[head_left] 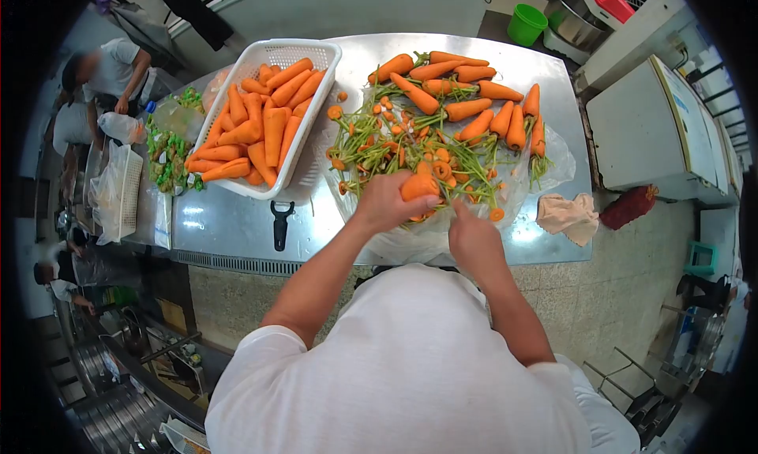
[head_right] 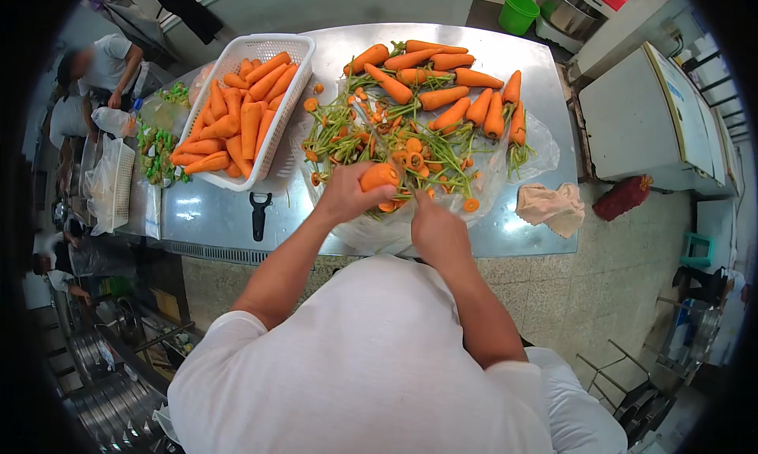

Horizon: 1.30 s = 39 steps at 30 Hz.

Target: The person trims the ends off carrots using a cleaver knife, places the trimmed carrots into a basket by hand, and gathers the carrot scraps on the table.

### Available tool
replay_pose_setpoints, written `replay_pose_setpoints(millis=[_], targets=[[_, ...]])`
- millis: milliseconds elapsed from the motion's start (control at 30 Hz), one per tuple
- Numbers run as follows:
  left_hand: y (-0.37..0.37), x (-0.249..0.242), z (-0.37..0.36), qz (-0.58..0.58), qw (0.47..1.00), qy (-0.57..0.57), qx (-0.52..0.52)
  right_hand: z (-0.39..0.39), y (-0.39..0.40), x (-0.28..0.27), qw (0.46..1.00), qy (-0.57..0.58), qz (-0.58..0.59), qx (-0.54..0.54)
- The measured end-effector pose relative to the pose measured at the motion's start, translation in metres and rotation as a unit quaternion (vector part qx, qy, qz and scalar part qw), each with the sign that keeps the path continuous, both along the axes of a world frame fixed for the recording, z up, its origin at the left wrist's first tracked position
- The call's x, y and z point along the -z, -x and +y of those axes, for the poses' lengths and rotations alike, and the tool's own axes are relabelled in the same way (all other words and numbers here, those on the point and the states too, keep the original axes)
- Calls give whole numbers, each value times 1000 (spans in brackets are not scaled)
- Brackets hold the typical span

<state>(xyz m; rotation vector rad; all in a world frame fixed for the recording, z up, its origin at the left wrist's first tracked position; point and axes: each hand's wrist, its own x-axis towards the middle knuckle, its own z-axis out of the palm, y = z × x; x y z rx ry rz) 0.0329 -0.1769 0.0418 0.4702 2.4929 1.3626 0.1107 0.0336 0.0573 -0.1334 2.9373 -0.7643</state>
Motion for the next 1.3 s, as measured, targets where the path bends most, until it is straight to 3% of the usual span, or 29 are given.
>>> replay_pose_setpoints(millis=[67, 167, 233, 267, 433, 600, 700, 767, 833, 900, 967, 1000, 1067, 1100, 1133, 1167, 1200, 1300], targets=[[-6, 1, 4, 7, 999, -36, -22, -4, 7, 15, 1000, -7, -14, 5], [4, -3, -17, 17, 995, -71, -72, 5, -5, 22, 996, 81, 13, 25], [13, 0, -30, -78, 990, -77, -90, 16, -18, 6, 992, 100, 73, -10], [15, 0, -35, -70, 992, -70, -83, 19, -23, 0, 992, 100, 72, -12], [20, 15, -38, -114, 986, -99, -74, 25, -38, -10, 986, 35, 130, -99], [17, 7, -37, -134, 985, -87, -61, 30, -49, -12, 989, 11, 102, -103], [9, 11, -30, -59, 994, -69, -63, 6, -42, -14, 997, -11, 49, -63], [-2, 2, -16, 25, 999, 25, -19, -2, -18, -5, 999, -23, 18, -28], [-17, -3, 0, 45, 999, -27, -5, -6, 16, 29, 1000, 0, -23, -21], [-14, -12, 2, 82, 990, -108, -38, -2, 17, 47, 998, 59, 14, 3], [-11, -11, -15, 78, 991, -100, -42, 0, 8, 42, 993, 115, 32, 15], [-10, -9, -22, 24, 987, -144, -64, 3, 0, 23, 988, 153, -14, 33], [0, 21, -39, -93, 952, -273, -107, 8, -10, 15, 979, 188, -57, 49], [-1, 18, -36, -91, 951, -273, -111, 10, -14, 17, 978, 194, -54, 55], [0, 15, -30, -107, 863, -456, -190, 10, -16, 18, 977, 199, -49, 62], [-1, 12, -27, -121, 734, -616, -258, 8, -19, 19, 977, 199, -49, 61], [0, 8, -30, -157, 696, -647, -267, 4, -21, 16, 968, 242, -7, 71], [1, 20, -28, -194, 650, -672, -299, -1, -25, 1, 949, 297, 59, 88]])
